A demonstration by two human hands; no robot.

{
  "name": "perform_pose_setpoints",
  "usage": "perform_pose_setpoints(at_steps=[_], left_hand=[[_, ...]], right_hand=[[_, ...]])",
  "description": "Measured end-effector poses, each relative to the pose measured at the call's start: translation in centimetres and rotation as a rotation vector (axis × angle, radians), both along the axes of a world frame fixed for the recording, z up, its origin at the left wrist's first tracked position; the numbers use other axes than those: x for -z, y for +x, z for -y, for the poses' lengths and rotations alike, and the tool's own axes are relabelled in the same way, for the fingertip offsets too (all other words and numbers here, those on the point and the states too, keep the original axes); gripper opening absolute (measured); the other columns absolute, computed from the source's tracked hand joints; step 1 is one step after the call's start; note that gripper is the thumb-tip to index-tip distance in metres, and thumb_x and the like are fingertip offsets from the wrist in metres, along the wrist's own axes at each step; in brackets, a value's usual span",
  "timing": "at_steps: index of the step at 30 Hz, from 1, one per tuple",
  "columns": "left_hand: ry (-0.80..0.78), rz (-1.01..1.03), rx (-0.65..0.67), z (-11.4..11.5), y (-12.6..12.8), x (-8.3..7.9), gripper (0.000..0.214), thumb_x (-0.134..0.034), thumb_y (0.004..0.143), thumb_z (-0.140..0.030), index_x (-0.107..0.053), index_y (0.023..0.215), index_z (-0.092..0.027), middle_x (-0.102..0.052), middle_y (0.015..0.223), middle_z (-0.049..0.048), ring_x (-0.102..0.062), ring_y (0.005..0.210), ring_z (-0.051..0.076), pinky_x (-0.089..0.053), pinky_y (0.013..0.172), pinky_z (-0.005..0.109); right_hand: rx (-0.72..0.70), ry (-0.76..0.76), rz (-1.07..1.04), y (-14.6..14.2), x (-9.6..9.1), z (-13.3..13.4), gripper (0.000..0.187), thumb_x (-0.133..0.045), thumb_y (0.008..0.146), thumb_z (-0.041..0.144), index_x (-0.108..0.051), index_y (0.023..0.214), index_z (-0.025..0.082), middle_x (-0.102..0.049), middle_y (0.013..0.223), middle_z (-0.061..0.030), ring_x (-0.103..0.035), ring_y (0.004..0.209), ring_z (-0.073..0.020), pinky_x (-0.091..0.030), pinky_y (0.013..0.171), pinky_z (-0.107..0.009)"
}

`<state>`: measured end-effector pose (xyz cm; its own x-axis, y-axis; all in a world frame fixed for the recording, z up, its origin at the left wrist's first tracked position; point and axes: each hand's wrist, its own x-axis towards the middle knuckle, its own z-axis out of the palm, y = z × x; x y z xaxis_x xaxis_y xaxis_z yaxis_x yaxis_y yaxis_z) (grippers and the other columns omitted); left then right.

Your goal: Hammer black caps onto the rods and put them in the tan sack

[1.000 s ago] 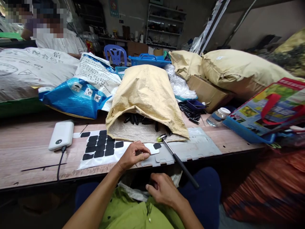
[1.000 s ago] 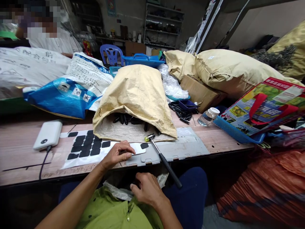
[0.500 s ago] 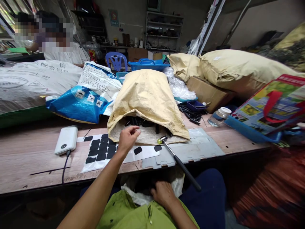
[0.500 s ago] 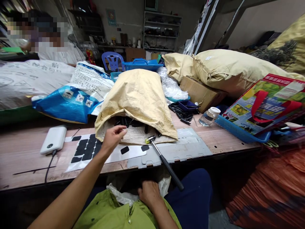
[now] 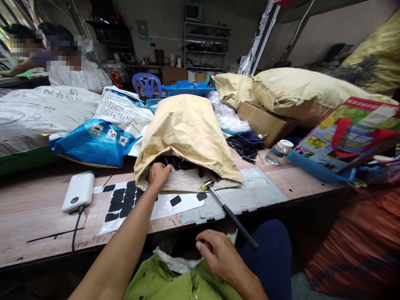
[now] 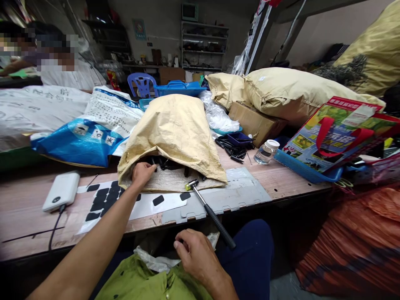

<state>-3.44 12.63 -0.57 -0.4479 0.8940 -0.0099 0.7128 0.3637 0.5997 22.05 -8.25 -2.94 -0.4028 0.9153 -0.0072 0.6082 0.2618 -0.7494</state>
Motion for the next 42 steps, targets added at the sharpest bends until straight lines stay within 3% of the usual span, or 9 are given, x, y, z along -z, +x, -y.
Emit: perform_pose_setpoints(at_steps=[4, 7, 10, 12, 17, 24, 29, 37, 42], left_hand=[[0.047, -0.023, 0.073, 3.0, -0.4, -0.7, 0.022, -0.066, 0.079, -0.042, -0.072, 0.080, -0.021, -0.074, 0.078, 0.0062, -0.068, 0.080, 0.026, -0.044, 0.068, 0.030], [0.135, -0.015, 0.387, 5.6, 0.8, -0.7, 0.019, -0.066, 0.081, -0.040, -0.069, 0.082, -0.022, -0.071, 0.078, 0.0017, -0.063, 0.074, 0.019, -0.042, 0.067, 0.027], [0.160, -0.085, 0.669, 7.4, 2.5, 0.1, 0.017, -0.068, 0.082, -0.038, -0.068, 0.084, -0.021, -0.069, 0.080, 0.0025, -0.060, 0.080, 0.021, -0.040, 0.070, 0.029], [0.190, -0.112, 0.749, 7.9, 3.4, 1.1, 0.015, -0.069, 0.083, -0.035, -0.068, 0.086, -0.020, -0.068, 0.082, 0.0033, -0.058, 0.083, 0.022, -0.040, 0.074, 0.031], [0.262, -0.075, 0.733, 8.5, 4.0, 3.0, 0.016, -0.070, 0.085, -0.032, -0.071, 0.097, -0.021, -0.067, 0.086, 0.0030, -0.057, 0.089, 0.022, -0.037, 0.082, 0.034], [0.236, -0.052, 0.815, 8.8, 3.6, 2.9, 0.018, -0.075, 0.082, -0.036, -0.077, 0.096, -0.025, -0.070, 0.082, 0.0011, -0.056, 0.089, 0.022, -0.032, 0.082, 0.036], [0.231, -0.011, 0.842, 8.6, 3.3, 3.2, 0.020, -0.077, 0.082, -0.039, -0.080, 0.098, -0.027, -0.073, 0.086, 0.0016, -0.057, 0.091, 0.023, -0.030, 0.085, 0.037], [0.258, -0.017, 0.848, 8.5, 3.2, 3.8, 0.020, -0.075, 0.083, -0.038, -0.082, 0.101, -0.030, -0.074, 0.087, 0.0024, -0.056, 0.090, 0.022, -0.031, 0.085, 0.038], [0.245, -0.026, 0.842, 8.6, 3.3, 3.4, 0.020, -0.076, 0.082, -0.037, -0.081, 0.099, -0.028, -0.074, 0.088, 0.0025, -0.055, 0.090, 0.022, -0.031, 0.086, 0.038]], right_hand=[[0.219, 0.314, -0.106, 1.9, -1.2, -1.1, 0.020, -0.051, 0.100, 0.029, -0.070, 0.099, 0.023, -0.065, 0.086, -0.0052, -0.062, 0.080, -0.0197, -0.047, 0.074, -0.030], [0.440, 0.532, 0.117, 3.2, -1.4, -2.4, 0.019, -0.057, 0.097, 0.031, -0.070, 0.108, 0.022, -0.064, 0.096, -0.0094, -0.061, 0.092, -0.0259, -0.048, 0.087, -0.040], [0.447, 0.478, 0.328, 4.1, -0.5, -3.7, 0.030, -0.058, 0.095, 0.033, -0.067, 0.122, 0.021, -0.063, 0.102, -0.0110, -0.061, 0.094, -0.0282, -0.051, 0.085, -0.042], [0.429, 0.419, 0.354, 4.5, 0.2, -4.3, 0.037, -0.056, 0.097, 0.032, -0.063, 0.131, 0.020, -0.062, 0.103, -0.0112, -0.063, 0.092, -0.0274, -0.053, 0.081, -0.040], [0.430, 0.420, 0.126, 4.7, 0.6, -4.2, 0.038, -0.046, 0.102, 0.029, -0.061, 0.135, 0.019, -0.068, 0.115, -0.0120, -0.067, 0.106, -0.0258, -0.054, 0.093, -0.039], [0.388, 0.393, -0.075, 2.5, -1.5, -2.1, 0.046, -0.045, 0.105, 0.028, -0.046, 0.151, 0.022, -0.059, 0.143, -0.0091, -0.058, 0.130, -0.0222, -0.048, 0.110, -0.037], [0.271, 0.458, -0.007, 1.4, -0.9, -1.3, 0.045, -0.046, 0.104, 0.024, -0.049, 0.150, 0.024, -0.065, 0.134, -0.0095, -0.063, 0.122, -0.0224, -0.052, 0.104, -0.036], [0.285, 0.483, 0.120, 0.7, 0.0, -0.8, 0.046, -0.045, 0.104, 0.024, -0.051, 0.150, 0.026, -0.069, 0.112, -0.0093, -0.071, 0.095, -0.0212, -0.059, 0.084, -0.031], [0.279, 0.480, 0.078, 0.3, -0.8, -1.0, 0.046, -0.046, 0.104, 0.024, -0.051, 0.149, 0.027, -0.068, 0.117, -0.0092, -0.070, 0.102, -0.0207, -0.059, 0.088, -0.030]])
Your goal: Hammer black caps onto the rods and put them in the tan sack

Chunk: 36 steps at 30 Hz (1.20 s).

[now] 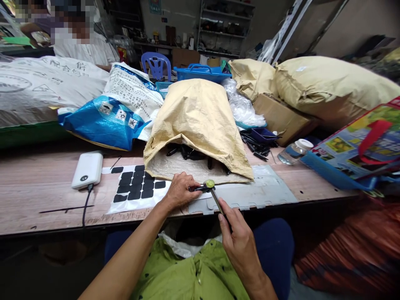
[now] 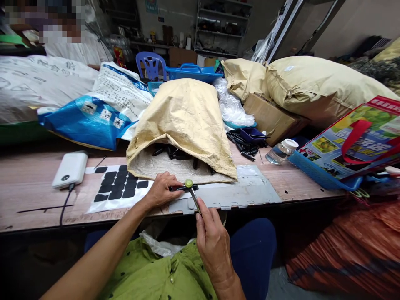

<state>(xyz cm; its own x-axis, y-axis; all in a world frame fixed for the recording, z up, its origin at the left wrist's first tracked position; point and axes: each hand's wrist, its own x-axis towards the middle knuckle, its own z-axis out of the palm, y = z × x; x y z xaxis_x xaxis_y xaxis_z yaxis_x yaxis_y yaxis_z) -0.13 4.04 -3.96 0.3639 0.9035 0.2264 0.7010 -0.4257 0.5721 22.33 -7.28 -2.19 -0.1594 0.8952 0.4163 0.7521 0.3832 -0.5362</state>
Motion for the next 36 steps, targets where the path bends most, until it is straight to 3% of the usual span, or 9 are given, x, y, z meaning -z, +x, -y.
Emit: perform_pose_setpoints(at_steps=[7, 11, 14, 17, 20, 24, 30, 33, 36], left_hand=[[-0.008, 0.005, -0.017, 0.2, 0.2, -0.6, 0.016, -0.076, 0.078, -0.029, -0.081, 0.094, -0.028, -0.071, 0.082, 0.0013, -0.055, 0.087, 0.021, -0.032, 0.085, 0.037], [-0.048, 0.101, -0.032, 0.0, 0.0, -0.5, 0.017, -0.078, 0.075, -0.028, -0.080, 0.092, -0.025, -0.071, 0.079, 0.0009, -0.056, 0.086, 0.021, -0.035, 0.087, 0.037], [-0.189, 0.364, -0.081, -0.2, -0.3, -0.3, 0.018, -0.078, 0.076, -0.032, -0.077, 0.089, -0.020, -0.069, 0.074, 0.0008, -0.057, 0.076, 0.018, -0.040, 0.077, 0.032], [-0.403, 0.802, -0.130, -0.3, -0.8, -0.1, 0.032, -0.079, 0.076, -0.039, -0.071, 0.096, -0.016, -0.072, 0.080, 0.0029, -0.062, 0.071, 0.016, -0.043, 0.067, 0.027], [-0.512, 1.142, -0.120, -0.2, -1.1, -0.3, 0.040, -0.084, 0.073, -0.039, -0.064, 0.097, -0.015, -0.076, 0.086, 0.0065, -0.070, 0.081, 0.019, -0.050, 0.076, 0.029], [-0.554, 1.298, -0.104, 0.0, -1.4, -1.0, 0.042, -0.087, 0.071, -0.036, -0.062, 0.098, -0.015, -0.079, 0.088, 0.0087, -0.071, 0.082, 0.020, -0.052, 0.082, 0.033], [-0.518, 1.364, -0.103, 1.0, -1.1, -2.0, 0.035, -0.088, 0.071, -0.035, -0.073, 0.093, -0.013, -0.071, 0.085, 0.0024, -0.055, 0.066, 0.008, -0.043, 0.067, 0.023], [-0.613, 1.423, -0.091, 2.4, -0.2, -2.4, 0.030, -0.089, 0.069, -0.029, -0.075, 0.091, -0.014, -0.067, 0.082, 0.0006, -0.053, 0.066, 0.007, -0.041, 0.065, 0.021], [-0.720, 1.429, -0.065, 4.2, 1.0, -2.6, 0.028, -0.088, 0.067, -0.024, -0.075, 0.090, -0.013, -0.066, 0.081, 0.0005, -0.055, 0.066, 0.008, -0.041, 0.064, 0.020]], right_hand=[[-0.022, -0.062, 0.031, -0.8, 0.3, 0.3, 0.045, -0.045, 0.104, 0.026, -0.053, 0.148, 0.027, -0.069, 0.113, -0.0083, -0.070, 0.095, -0.0198, -0.058, 0.083, -0.028], [0.044, -0.040, 0.025, -0.1, -0.3, -0.2, 0.042, -0.045, 0.104, 0.029, -0.056, 0.144, 0.025, -0.068, 0.111, -0.0087, -0.068, 0.095, -0.0202, -0.056, 0.085, -0.030], [0.189, -0.012, 0.097, 0.9, -0.5, -1.2, 0.040, -0.045, 0.104, 0.031, -0.059, 0.141, 0.025, -0.066, 0.105, -0.0079, -0.066, 0.092, -0.0210, -0.054, 0.082, -0.031], [0.292, 0.029, 0.189, 1.7, 0.1, -2.2, 0.039, -0.044, 0.102, 0.028, -0.062, 0.137, 0.024, -0.063, 0.096, -0.0067, -0.064, 0.087, -0.0215, -0.052, 0.076, -0.032], [0.309, 0.080, 0.262, 2.0, 1.1, -2.8, 0.037, -0.045, 0.100, 0.023, -0.065, 0.131, 0.023, -0.060, 0.090, -0.0062, -0.060, 0.082, -0.0218, -0.048, 0.069, -0.032], [0.316, 0.136, 0.285, 1.9, 1.7, -3.0, 0.037, -0.048, 0.097, 0.019, -0.066, 0.128, 0.024, -0.058, 0.089, -0.0068, -0.055, 0.079, -0.0224, -0.045, 0.066, -0.034], [0.270, 0.161, 0.241, 1.2, 0.2, -3.1, 0.033, -0.055, 0.094, 0.020, -0.066, 0.125, 0.022, -0.060, 0.097, -0.0109, -0.053, 0.087, -0.0264, -0.046, 0.076, -0.040], [0.090, 0.083, 0.038, -0.5, -1.2, -3.0, 0.033, -0.054, 0.098, 0.026, -0.059, 0.130, 0.020, -0.062, 0.105, -0.0105, -0.057, 0.096, -0.0257, -0.048, 0.087, -0.041], [-0.093, -0.021, -0.104, -2.5, -2.3, -2.8, 0.038, -0.062, 0.095, 0.034, -0.053, 0.129, 0.019, -0.063, 0.102, -0.0076, -0.061, 0.093, -0.0215, -0.049, 0.084, -0.034]])
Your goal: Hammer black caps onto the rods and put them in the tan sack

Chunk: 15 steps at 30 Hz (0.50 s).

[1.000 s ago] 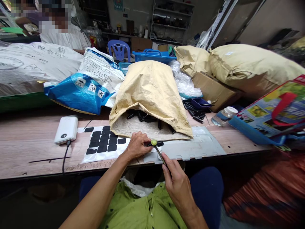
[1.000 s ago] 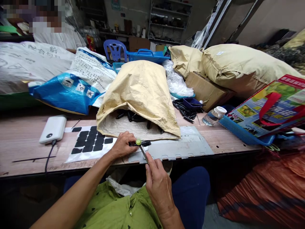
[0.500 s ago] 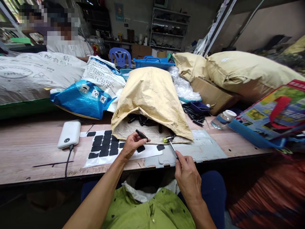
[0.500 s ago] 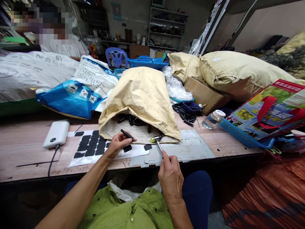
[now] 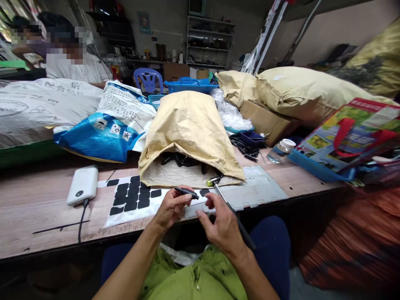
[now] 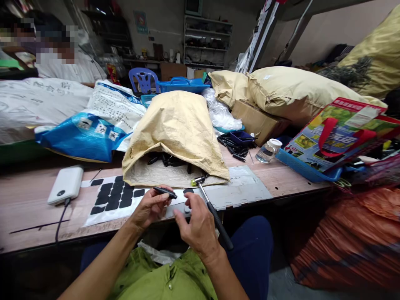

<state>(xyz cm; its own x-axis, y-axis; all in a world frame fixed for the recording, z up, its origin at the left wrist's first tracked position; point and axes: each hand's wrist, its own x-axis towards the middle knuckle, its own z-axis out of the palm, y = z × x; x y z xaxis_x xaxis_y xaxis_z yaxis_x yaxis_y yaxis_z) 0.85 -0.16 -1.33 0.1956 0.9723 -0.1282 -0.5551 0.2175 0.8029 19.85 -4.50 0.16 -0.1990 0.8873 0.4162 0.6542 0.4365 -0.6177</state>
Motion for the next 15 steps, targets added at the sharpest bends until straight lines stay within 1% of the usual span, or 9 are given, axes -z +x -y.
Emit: perform_pose_setpoints(at_steps=[2, 4, 5, 7, 10, 15], left_hand=[[-0.037, 0.021, 0.057, 1.0, 0.6, -0.1, 0.027, -0.087, 0.067, -0.023, -0.075, 0.089, -0.013, -0.066, 0.081, 0.0012, -0.057, 0.068, 0.009, -0.043, 0.065, 0.021], [-0.081, 0.051, 0.100, 1.7, 1.0, -0.2, 0.027, -0.086, 0.067, -0.023, -0.073, 0.087, -0.013, -0.067, 0.081, 0.0020, -0.061, 0.071, 0.012, -0.046, 0.067, 0.022], [-0.104, 0.068, 0.113, 2.0, 1.1, -0.3, 0.027, -0.086, 0.066, -0.023, -0.073, 0.087, -0.013, -0.067, 0.080, 0.0022, -0.062, 0.071, 0.012, -0.047, 0.068, 0.023], [-0.144, 0.100, 0.127, 2.3, 1.3, -0.2, 0.027, -0.087, 0.064, -0.023, -0.072, 0.084, -0.012, -0.067, 0.077, 0.0021, -0.062, 0.070, 0.013, -0.048, 0.068, 0.023], [-0.194, 0.128, 0.157, 2.8, 1.4, 0.0, 0.028, -0.088, 0.061, -0.024, -0.072, 0.080, -0.011, -0.065, 0.071, 0.0021, -0.061, 0.065, 0.012, -0.048, 0.064, 0.022], [-0.250, 0.127, 0.209, 3.6, 1.5, 0.4, 0.033, -0.092, 0.057, -0.026, -0.071, 0.078, -0.010, -0.064, 0.066, 0.0024, -0.058, 0.058, 0.011, -0.046, 0.058, 0.022]], right_hand=[[-0.056, -0.010, 0.018, -1.0, -0.3, 0.1, 0.032, -0.064, 0.094, 0.038, -0.056, 0.118, 0.018, -0.064, 0.096, -0.0060, -0.061, 0.087, -0.0203, -0.048, 0.079, -0.031], [-0.067, 0.008, 0.066, -1.4, -0.4, 0.2, 0.020, -0.058, 0.097, 0.038, -0.058, 0.102, 0.019, -0.063, 0.087, -0.0046, -0.060, 0.081, -0.0189, -0.044, 0.073, -0.029], [-0.068, 0.023, 0.090, -1.4, -0.4, 0.2, 0.019, -0.055, 0.099, 0.037, -0.058, 0.094, 0.019, -0.062, 0.082, -0.0039, -0.058, 0.077, -0.0181, -0.042, 0.070, -0.029], [-0.078, 0.062, 0.122, -1.3, -0.3, 0.2, 0.023, -0.051, 0.100, 0.036, -0.055, 0.084, 0.020, -0.059, 0.075, -0.0027, -0.055, 0.071, -0.0165, -0.038, 0.066, -0.028], [-0.120, 0.139, 0.139, -0.9, -0.2, 0.4, 0.027, -0.054, 0.098, 0.037, -0.052, 0.077, 0.020, -0.056, 0.069, -0.0011, -0.052, 0.064, -0.0150, -0.034, 0.062, -0.029], [-0.191, 0.285, 0.136, -0.5, 0.0, 0.4, 0.027, -0.051, 0.095, 0.031, -0.049, 0.070, 0.022, -0.051, 0.061, 0.0011, -0.047, 0.056, -0.0139, -0.031, 0.057, -0.029]])
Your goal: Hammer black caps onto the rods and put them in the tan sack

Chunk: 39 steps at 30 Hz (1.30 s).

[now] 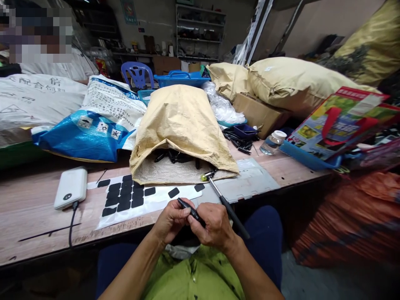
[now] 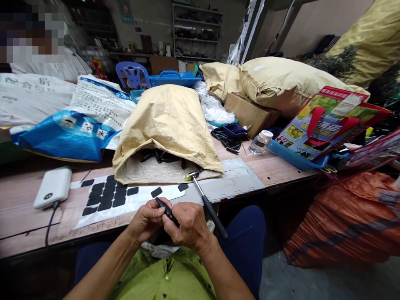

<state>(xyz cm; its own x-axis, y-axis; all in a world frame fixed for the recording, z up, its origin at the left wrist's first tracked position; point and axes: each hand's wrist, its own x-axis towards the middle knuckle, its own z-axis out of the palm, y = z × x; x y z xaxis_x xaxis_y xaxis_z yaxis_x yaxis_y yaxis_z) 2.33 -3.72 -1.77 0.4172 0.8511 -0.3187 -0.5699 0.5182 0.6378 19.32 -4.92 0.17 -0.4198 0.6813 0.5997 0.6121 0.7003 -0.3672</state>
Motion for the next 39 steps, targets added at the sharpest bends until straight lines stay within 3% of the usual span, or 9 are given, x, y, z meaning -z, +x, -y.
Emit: perform_pose_setpoints(at_steps=[6, 15, 19, 26, 34, 36, 39], left_hand=[[-0.058, 0.008, 0.008, 1.4, 0.5, -0.3, 0.038, -0.096, 0.052, -0.026, -0.071, 0.077, -0.011, -0.063, 0.066, 0.0021, -0.057, 0.058, 0.011, -0.044, 0.057, 0.022], [-0.045, 0.019, 0.042, 2.0, 1.5, -1.0, 0.040, -0.097, 0.049, -0.028, -0.069, 0.075, -0.013, -0.061, 0.067, 0.0002, -0.057, 0.062, 0.011, -0.043, 0.059, 0.022], [-0.056, -0.008, 0.034, 1.7, 1.9, -0.9, 0.036, -0.095, 0.055, -0.026, -0.070, 0.077, -0.013, -0.059, 0.065, -0.0006, -0.055, 0.059, 0.010, -0.042, 0.057, 0.021], [-0.085, -0.021, 0.020, 1.7, 1.9, -0.5, 0.037, -0.094, 0.056, -0.026, -0.071, 0.081, -0.013, -0.065, 0.074, 0.0027, -0.060, 0.067, 0.012, -0.043, 0.061, 0.020], [-0.097, -0.062, 0.004, 2.4, 1.8, -0.2, 0.036, -0.094, 0.056, -0.027, -0.068, 0.079, -0.015, -0.059, 0.070, -0.0004, -0.054, 0.061, 0.009, -0.041, 0.058, 0.020], [-0.066, -0.120, 0.056, 2.4, 1.2, -0.5, 0.037, -0.092, 0.059, -0.031, -0.067, 0.080, -0.015, -0.056, 0.067, -0.0017, -0.051, 0.057, 0.008, -0.039, 0.056, 0.020], [0.070, -0.306, 0.246, 1.9, -0.5, -1.4, 0.040, -0.087, 0.068, -0.043, -0.068, 0.087, -0.013, -0.054, 0.062, -0.0022, -0.047, 0.050, 0.007, -0.034, 0.051, 0.020]], right_hand=[[-0.077, 0.013, -0.049, 0.4, 0.0, 0.4, 0.027, -0.051, 0.092, 0.030, -0.043, 0.067, 0.024, -0.046, 0.059, 0.0025, -0.042, 0.053, -0.0133, -0.030, 0.055, -0.029], [-0.052, 0.032, -0.148, 0.5, 0.4, 1.4, 0.029, -0.052, 0.089, 0.027, -0.041, 0.062, 0.024, -0.043, 0.056, 0.0033, -0.042, 0.051, -0.0129, -0.034, 0.055, -0.029], [-0.067, -0.053, -0.125, 1.6, 0.2, 1.3, 0.025, -0.054, 0.091, 0.025, -0.048, 0.067, 0.022, -0.048, 0.059, 0.0026, -0.046, 0.053, -0.0124, -0.033, 0.056, -0.028], [-0.019, -0.193, -0.095, 2.1, 0.7, 1.8, 0.022, -0.061, 0.087, 0.032, -0.047, 0.073, 0.022, -0.047, 0.064, 0.0031, -0.044, 0.058, -0.0130, -0.031, 0.059, -0.029], [-0.032, -0.173, -0.052, 2.0, 0.9, 1.7, 0.020, -0.058, 0.091, 0.030, -0.047, 0.076, 0.022, -0.049, 0.067, 0.0019, -0.046, 0.061, -0.0142, -0.030, 0.060, -0.029], [-0.080, -0.154, -0.060, 2.0, 1.3, 2.0, 0.018, -0.055, 0.093, 0.026, -0.048, 0.077, 0.022, -0.050, 0.067, 0.0013, -0.047, 0.061, -0.0145, -0.031, 0.060, -0.030], [-0.180, -0.162, -0.084, 2.2, 2.3, 2.9, 0.014, -0.052, 0.093, 0.022, -0.049, 0.080, 0.022, -0.050, 0.069, 0.0010, -0.047, 0.061, -0.0149, -0.031, 0.060, -0.030]])
